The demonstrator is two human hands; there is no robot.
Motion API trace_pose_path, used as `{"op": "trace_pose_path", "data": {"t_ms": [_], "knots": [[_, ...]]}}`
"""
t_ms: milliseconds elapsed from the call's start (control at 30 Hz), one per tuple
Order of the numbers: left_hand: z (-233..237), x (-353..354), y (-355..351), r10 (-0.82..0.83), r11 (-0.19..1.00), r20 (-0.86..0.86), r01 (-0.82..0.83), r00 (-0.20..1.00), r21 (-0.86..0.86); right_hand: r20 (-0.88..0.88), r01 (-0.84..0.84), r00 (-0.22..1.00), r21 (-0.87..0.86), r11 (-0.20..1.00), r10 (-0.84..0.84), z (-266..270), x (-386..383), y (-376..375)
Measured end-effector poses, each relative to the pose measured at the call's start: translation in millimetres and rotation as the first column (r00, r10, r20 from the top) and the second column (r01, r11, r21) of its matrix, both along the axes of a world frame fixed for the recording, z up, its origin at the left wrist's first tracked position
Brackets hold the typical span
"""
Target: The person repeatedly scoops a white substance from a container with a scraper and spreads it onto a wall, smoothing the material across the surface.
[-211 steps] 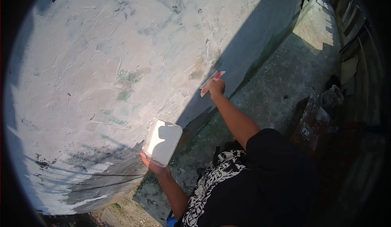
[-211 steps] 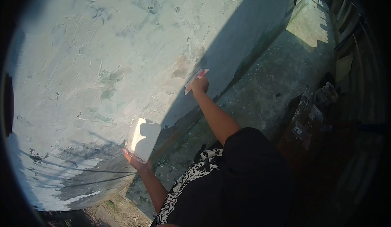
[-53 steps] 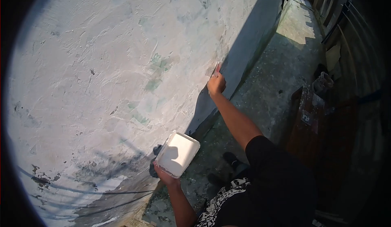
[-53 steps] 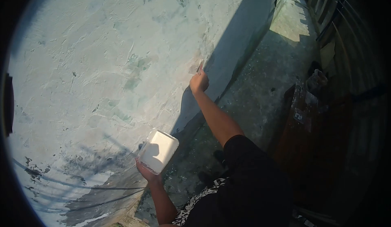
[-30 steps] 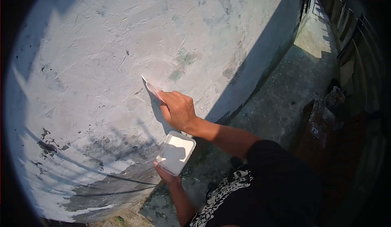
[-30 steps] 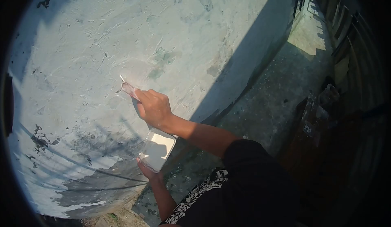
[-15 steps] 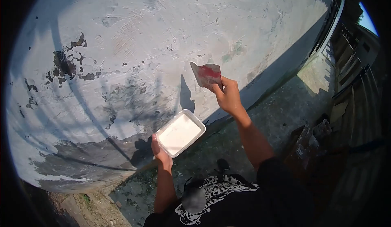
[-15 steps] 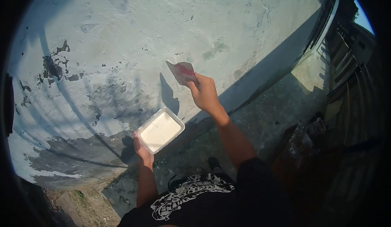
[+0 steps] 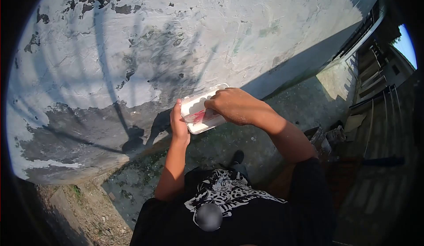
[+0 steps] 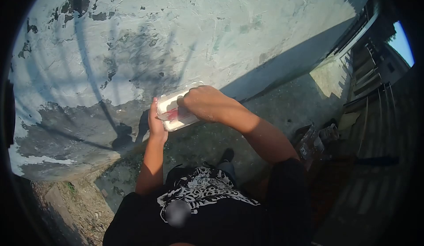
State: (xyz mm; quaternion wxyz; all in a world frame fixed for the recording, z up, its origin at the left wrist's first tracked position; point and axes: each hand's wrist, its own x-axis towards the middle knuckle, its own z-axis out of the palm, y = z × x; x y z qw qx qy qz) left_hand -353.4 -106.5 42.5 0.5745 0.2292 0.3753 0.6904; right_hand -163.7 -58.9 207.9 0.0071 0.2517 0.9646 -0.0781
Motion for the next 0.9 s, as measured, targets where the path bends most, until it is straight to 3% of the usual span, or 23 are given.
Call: {"op": "trace_pose_path", "data": {"t_ms": [133, 200, 233, 300, 333, 367, 400, 433, 467, 633, 700, 800, 833, 900], "knots": [[-1.8, 0.9, -12.1, 0.018, 1.0, 0.027, -0.017, 0.999, -0.02, 0.031, 0.06, 0.998, -0.13, 0.99, -0.056, -1.3, -2.6, -4.8], [-2.4, 0.5, -19.2, 0.033, 0.999, 0.028, -0.033, 0.999, -0.022, -0.154, 0.046, 0.986, -0.097, 0.994, -0.06, 2.9, 4.3, -7.0], [-3.3, -0.3, -24.0, 0.046, 0.999, 0.022, -0.045, 0.999, -0.028, -0.149, 0.04, 0.987, -0.095, 0.995, -0.054, 2.8, 7.9, -8.1], [-14.0, -3.4, -32.5, 0.071, 0.996, 0.021, -0.07, 0.997, -0.056, -0.352, 0.026, 0.926, -0.308, 0.951, -0.14, -1.4, 15.0, -8.1], [-16.6, -6.5, -35.7, 0.091, 0.993, 0.015, -0.089, 0.996, -0.08, -0.381, 0.066, 0.894, -0.406, 0.911, -0.235, -6.1, 17.5, -11.0], [-17.8, -9.7, -39.6, 0.104, 0.992, 0.017, -0.103, 0.994, -0.073, -0.382, 0.054, 0.898, -0.4, 0.915, -0.22, -13.4, 17.1, -14.5], [-18.5, -12.0, -44.2, 0.11, 0.992, 0.015, -0.109, 0.994, -0.057, -0.425, 0.095, 0.738, -0.705, 0.703, -0.525, -23.2, 16.2, -17.6], [-19.9, -14.5, -49.0, 0.116, 0.992, 0.014, -0.115, 0.993, -0.046, -0.317, 0.034, 0.531, -0.918, 0.394, -0.785, -34.7, 16.4, -16.2], [-23.3, -18.6, -52.3, 0.139, 0.989, 0.018, -0.138, 0.99, -0.058, -0.341, 0.059, 0.598, -0.884, 0.464, -0.726, -51.6, 22.0, -8.1], [-13.4, -30.6, -66.7, 0.192, 0.98, 0.016, -0.191, 0.981, -0.052, -0.391, -0.129, 0.544, -0.913, 0.386, -0.742, -77.5, 9.0, -10.7], [-18.1, -33.1, -70.0, 0.205, 0.978, 0.016, -0.205, 0.979, -0.035, -0.322, -0.297, 0.485, -0.935, 0.193, -0.813, -75.4, 2.8, -14.4], [-25.1, -35.4, -71.2, 0.224, 0.975, -0.041, -0.224, 0.974, 0.0, -0.291, -0.361, 0.409, -0.922, 0.139, -0.865, -84.1, -4.4, -11.0], [-24.4, -33.7, -71.2, 0.251, 0.968, -0.009, -0.251, 0.968, -0.014, -0.296, -0.363, 0.419, -0.921, 0.14, -0.858, -84.7, -2.2, -7.2], [-26.2, -29.9, -69.4, 0.299, 0.954, 0.028, -0.298, 0.954, -0.03, -0.424, -0.348, 0.421, -0.892, 0.289, -0.802, -83.1, 2.7, -1.3]]}}
